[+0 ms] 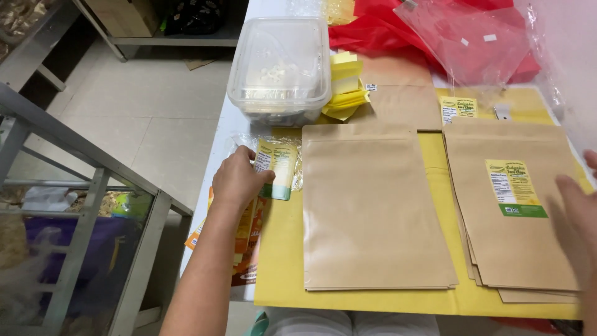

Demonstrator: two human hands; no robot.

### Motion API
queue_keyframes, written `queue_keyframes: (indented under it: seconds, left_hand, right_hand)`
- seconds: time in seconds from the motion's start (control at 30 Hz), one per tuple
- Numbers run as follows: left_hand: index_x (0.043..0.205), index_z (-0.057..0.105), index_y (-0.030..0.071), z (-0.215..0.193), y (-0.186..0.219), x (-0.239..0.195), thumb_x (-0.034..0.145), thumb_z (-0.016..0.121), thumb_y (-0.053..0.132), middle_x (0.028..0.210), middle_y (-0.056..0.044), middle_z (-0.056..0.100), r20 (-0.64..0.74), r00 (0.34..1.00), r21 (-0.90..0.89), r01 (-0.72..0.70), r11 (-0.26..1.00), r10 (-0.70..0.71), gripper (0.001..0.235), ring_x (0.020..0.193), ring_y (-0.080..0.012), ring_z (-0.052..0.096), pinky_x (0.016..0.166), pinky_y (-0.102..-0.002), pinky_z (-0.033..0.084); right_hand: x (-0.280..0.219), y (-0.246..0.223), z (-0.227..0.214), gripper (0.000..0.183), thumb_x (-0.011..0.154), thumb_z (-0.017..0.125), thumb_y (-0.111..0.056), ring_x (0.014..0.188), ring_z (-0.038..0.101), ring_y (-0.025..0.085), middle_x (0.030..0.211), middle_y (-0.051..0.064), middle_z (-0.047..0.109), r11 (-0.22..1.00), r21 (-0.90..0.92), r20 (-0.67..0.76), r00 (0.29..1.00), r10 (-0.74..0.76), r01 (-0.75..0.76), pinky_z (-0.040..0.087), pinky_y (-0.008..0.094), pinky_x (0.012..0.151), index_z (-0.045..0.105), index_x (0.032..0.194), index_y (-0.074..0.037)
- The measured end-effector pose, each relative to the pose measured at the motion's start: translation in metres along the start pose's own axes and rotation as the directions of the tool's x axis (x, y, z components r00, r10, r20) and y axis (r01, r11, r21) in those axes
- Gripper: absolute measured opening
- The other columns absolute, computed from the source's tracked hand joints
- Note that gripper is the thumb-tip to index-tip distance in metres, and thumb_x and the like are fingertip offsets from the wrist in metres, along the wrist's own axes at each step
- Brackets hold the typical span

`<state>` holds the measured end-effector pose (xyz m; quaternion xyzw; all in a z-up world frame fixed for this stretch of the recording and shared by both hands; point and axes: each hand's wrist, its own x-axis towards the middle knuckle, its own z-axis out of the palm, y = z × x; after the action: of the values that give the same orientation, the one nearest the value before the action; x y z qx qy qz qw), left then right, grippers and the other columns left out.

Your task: The person repeatedly peels the backing from small rectangular labels and sticks them onto the front of brown paper pouches. They smooth each label down with their fingers and move the labeled pouches to a growing stack on the right side of the table.

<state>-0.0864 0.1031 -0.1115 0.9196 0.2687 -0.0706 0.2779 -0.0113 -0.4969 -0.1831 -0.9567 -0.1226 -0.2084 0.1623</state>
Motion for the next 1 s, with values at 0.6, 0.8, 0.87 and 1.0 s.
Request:
queue_keyframes:
  seconds: [0.6,0.8,0.87,1.0]
  left_hand:
    - [0.097,0.071,0.006,0.049,0.062,-0.061,0.098,0.068,0.015,0.077,-0.004,0.065,-0.046,0.900,-0.840,-0.270,0.471,0.433,0.010,0.082,-0.0145,0.063,0.075,-0.030,0.057]
    - [0.104,0.075,0.002,0.045,0.106,-0.062,0.096,0.068,0.012,0.076,-0.012,0.072,0.068,0.807,-0.809,-0.299,0.506,0.586,0.015,0.079,-0.0181,0.067,0.074,-0.035,0.059]
    - [0.099,0.074,0.001,0.042,0.112,-0.047,0.095,0.065,0.010,0.077,-0.010,0.073,0.148,0.835,-0.828,-0.189,0.529,0.530,0.013,0.076,-0.0160,0.070,0.075,-0.030,0.061]
    - [0.093,0.073,-0.003,0.054,0.109,-0.035,0.090,0.069,0.005,0.072,-0.014,0.070,0.165,0.824,-0.886,-0.118,0.448,0.542,0.009,0.067,-0.0189,0.070,0.062,-0.030,0.061]
  right_hand:
    - [0.057,-0.307,0.010,0.072,0.081,0.080,-0.016,0.112,0.067,0.014,0.118,0.002,0.068,0.210,0.882,0.431,0.902,0.003,-0.422,0.054,0.032,0.102,0.055,0.148,-0.011]
    - [0.065,-0.292,0.020,0.047,0.073,0.090,-0.014,0.068,0.076,0.027,0.084,0.023,0.077,0.091,0.852,0.508,0.856,0.095,-0.515,0.064,0.040,0.065,0.071,0.112,0.004]
    - [0.062,-0.284,0.025,0.043,0.074,0.088,-0.008,0.068,0.076,0.026,0.085,0.022,0.077,0.092,0.844,0.523,0.849,0.081,-0.529,0.064,0.039,0.064,0.072,0.112,0.006]
    - [0.061,-0.287,0.030,0.034,0.071,0.090,-0.006,0.065,0.073,0.019,0.077,0.014,0.074,0.071,0.826,0.545,0.825,0.150,-0.559,0.062,0.033,0.060,0.074,0.099,0.006]
